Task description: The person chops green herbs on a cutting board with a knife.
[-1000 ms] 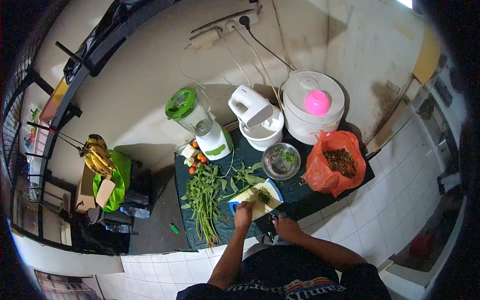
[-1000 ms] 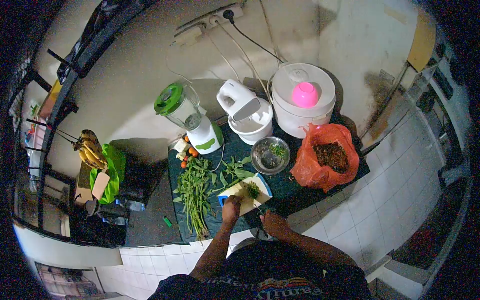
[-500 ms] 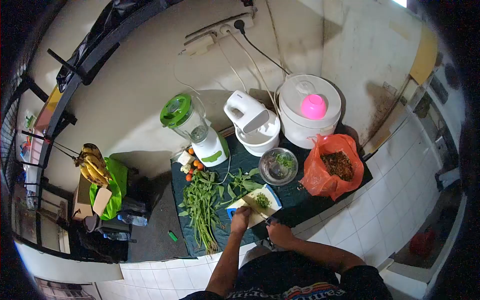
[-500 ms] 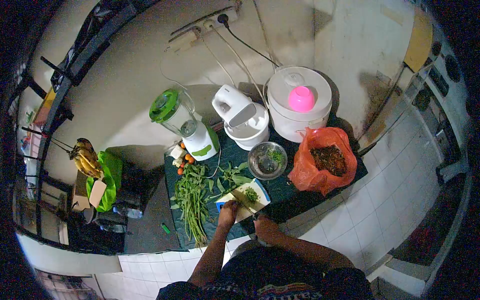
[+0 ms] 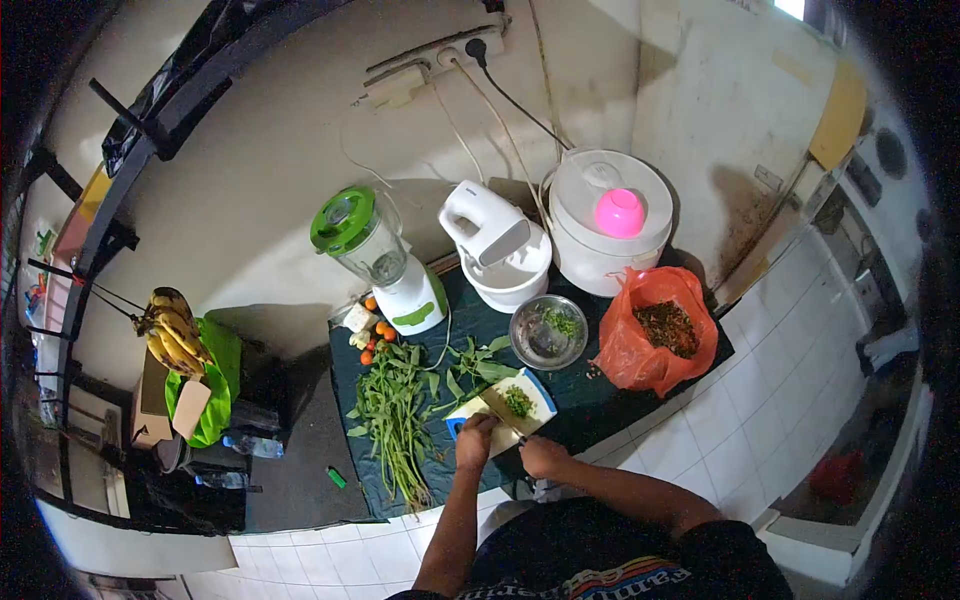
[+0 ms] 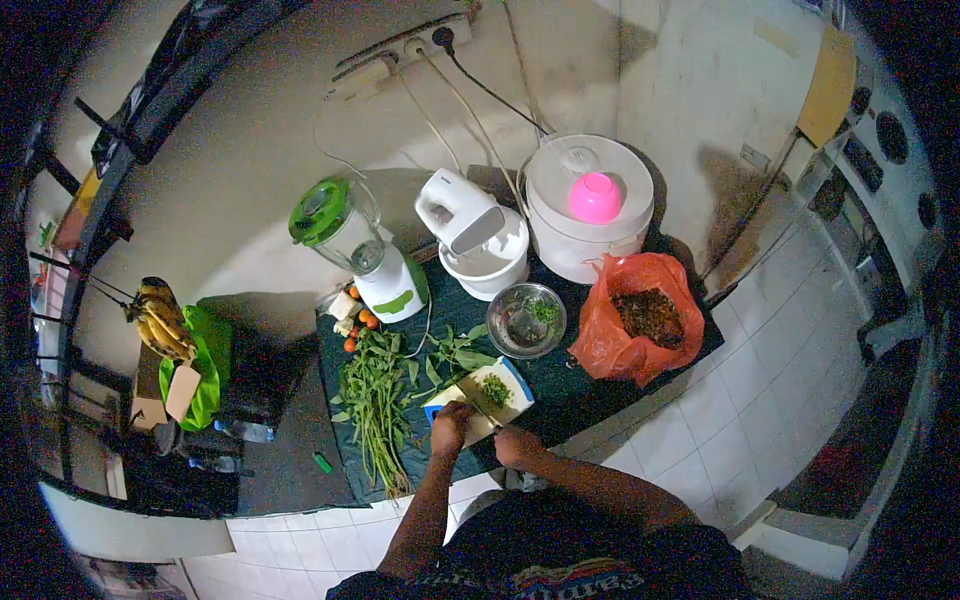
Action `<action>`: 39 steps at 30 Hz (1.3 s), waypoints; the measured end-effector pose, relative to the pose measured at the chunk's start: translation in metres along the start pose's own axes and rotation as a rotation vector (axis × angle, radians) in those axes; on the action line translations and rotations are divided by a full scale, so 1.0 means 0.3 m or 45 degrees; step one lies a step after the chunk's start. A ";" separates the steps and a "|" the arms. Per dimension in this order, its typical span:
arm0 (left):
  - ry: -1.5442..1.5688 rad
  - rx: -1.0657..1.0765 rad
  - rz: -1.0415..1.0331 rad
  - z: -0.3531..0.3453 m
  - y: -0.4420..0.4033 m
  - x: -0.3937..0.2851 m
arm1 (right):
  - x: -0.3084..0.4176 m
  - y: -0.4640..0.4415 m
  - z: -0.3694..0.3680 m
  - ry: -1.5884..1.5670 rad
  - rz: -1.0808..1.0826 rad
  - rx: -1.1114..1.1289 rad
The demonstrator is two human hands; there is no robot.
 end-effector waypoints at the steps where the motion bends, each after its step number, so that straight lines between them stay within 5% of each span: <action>1: 0.004 0.004 0.017 -0.001 0.002 0.004 | 0.019 -0.002 0.037 -0.116 -0.214 -0.024; 4: 0.123 0.000 0.089 0.005 0.016 -0.001 | 0.058 0.000 0.086 0.029 0.037 0.239; 5: 0.086 -0.028 0.074 0.008 0.013 -0.012 | 0.035 -0.006 0.024 0.107 0.148 0.091; 8: 0.090 -0.033 0.046 0.026 0.010 -0.018 | -0.024 -0.011 -0.133 0.428 0.385 0.232; 12: 0.090 -0.043 0.000 0.014 0.010 -0.003 | -0.076 -0.033 -0.209 0.234 0.305 0.029; 14: 0.080 -0.046 -0.050 -0.011 0.009 0.024 | 0.019 -0.008 -0.015 -0.017 -0.087 -0.004; 21: 0.197 -0.092 0.113 -0.012 0.018 0.035 | 0.063 -0.010 0.008 0.192 0.164 0.221; 30: -0.024 -0.045 -0.140 -0.022 0.039 0.055 | 0.066 -0.036 -0.026 0.001 -0.241 0.074; 35: 0.035 -0.012 -0.096 -0.006 0.039 0.052 | 0.093 -0.067 0.012 0.224 0.157 0.146; 39: 0.063 -0.027 -0.042 -0.006 0.038 0.051 | 0.130 -0.016 0.039 0.078 0.042 0.160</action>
Point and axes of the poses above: each hand's wrist, its own y-axis away from the middle knuckle, its own z-axis out of the back of the hand, x = y × z, the point moved 3 cm from there along -y, towards the middle knuckle, and after that the axes turned 1 degree about -x, right-handed, at the moved point
